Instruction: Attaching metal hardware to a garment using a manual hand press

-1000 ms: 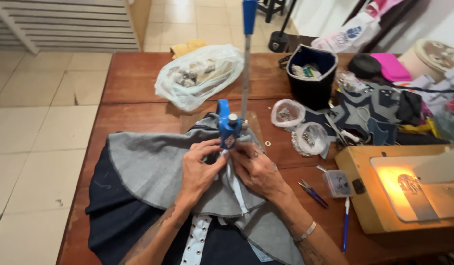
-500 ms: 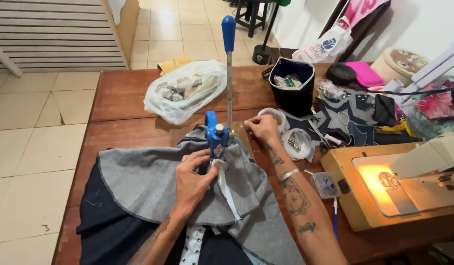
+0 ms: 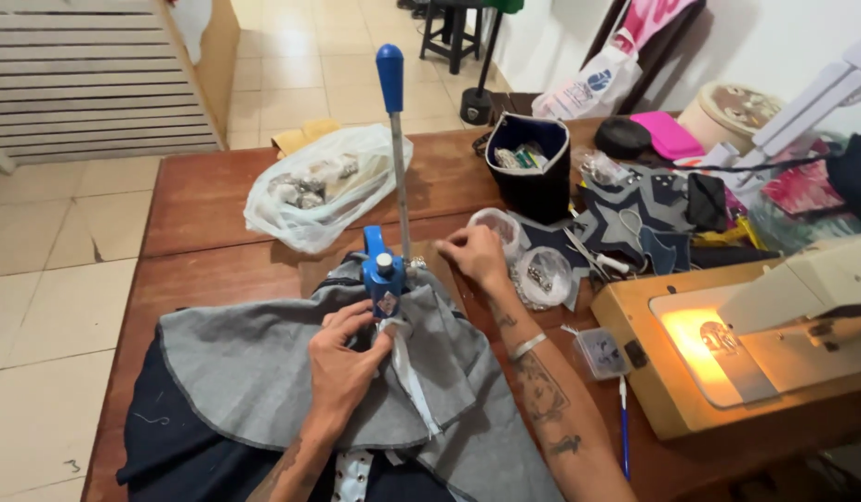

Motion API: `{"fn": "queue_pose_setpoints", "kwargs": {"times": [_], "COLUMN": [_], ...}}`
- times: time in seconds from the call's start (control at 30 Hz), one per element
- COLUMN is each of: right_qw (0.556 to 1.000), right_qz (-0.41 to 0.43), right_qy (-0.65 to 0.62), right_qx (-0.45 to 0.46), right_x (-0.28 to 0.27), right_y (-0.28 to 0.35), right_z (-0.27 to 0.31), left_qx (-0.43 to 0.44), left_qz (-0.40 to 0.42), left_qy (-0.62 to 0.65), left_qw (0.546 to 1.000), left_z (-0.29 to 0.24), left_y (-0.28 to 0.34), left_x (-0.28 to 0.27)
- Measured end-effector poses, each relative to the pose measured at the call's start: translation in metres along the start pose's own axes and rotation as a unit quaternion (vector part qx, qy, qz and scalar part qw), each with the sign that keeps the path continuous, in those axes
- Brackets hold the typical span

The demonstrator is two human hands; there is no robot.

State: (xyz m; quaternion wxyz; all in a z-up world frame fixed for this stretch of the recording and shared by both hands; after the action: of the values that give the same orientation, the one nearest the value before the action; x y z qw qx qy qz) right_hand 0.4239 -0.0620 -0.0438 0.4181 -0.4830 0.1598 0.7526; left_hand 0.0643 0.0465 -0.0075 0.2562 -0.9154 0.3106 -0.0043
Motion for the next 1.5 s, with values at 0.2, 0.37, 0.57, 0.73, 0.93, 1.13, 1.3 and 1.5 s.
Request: {"fn": "queue_pose_setpoints", "kwargs": {"times": [0.2,0.37,0.57,0.73,0.93,1.13,1.3,1.5], "right_qw": [1.000,0.938,0.845,0.832,0.881,0.891,0.837,0.806], "right_qz": [-0.017,-0.228,-0.288,-0.295,-0.170,-0.143,-0.168,-0.182], "right_qy": [0.002,-0.050,-0.012,-0.013,-0.160,-0.154,-0.053,-0.004], "right_qx": [0.015,-0.258,-0.450,-0.470,-0.411,-0.403,-0.519,-0.564], "right_x": [0.017,-0.049,-0.064,-0.075,-0.067,-0.065,-0.074,-0.091], "right_y": [-0.012,0.084,0.199,0.206,0.183,0.174,0.191,0.209], "right_z": [-0.020,0.068,0.133,0.178,0.163,0.161,0.175,0.207], "left_qx": [0.015,0.010,0.031,0.044,0.016,0.005,0.000,0.013], "left_qz": [-0.005,-0.002,-0.010,-0.011,0.011,0.014,0.029,0.048], "left_qy": [0.000,0.042,0.079,0.075,0.095,0.089,0.086,0.068], "left_qw": [1.000,0.999,0.996,0.996,0.995,0.996,0.996,0.996], "left_z": [-0.001,0.000,0.004,0.000,0.002,0.012,0.011,0.007], "left_y": [0.001,-0.003,-0.004,-0.002,-0.001,-0.004,-0.004,-0.007], "left_x": [-0.001,-0.001,0.000,-0.004,0.000,0.004,0.004,0.002]}}
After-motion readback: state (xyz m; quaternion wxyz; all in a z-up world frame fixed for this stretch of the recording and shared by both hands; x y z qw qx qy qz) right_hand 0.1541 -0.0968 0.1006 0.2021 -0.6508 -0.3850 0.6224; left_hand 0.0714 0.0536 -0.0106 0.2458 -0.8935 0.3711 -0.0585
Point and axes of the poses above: each hand's wrist, its own y-axis away from the middle knuckle, its own x-axis out of the palm, z = x × y, the point moved 8 cm from there along -y, towards the middle knuckle, and after that the axes turned 7 degrees about y, right-handed, at the moved point
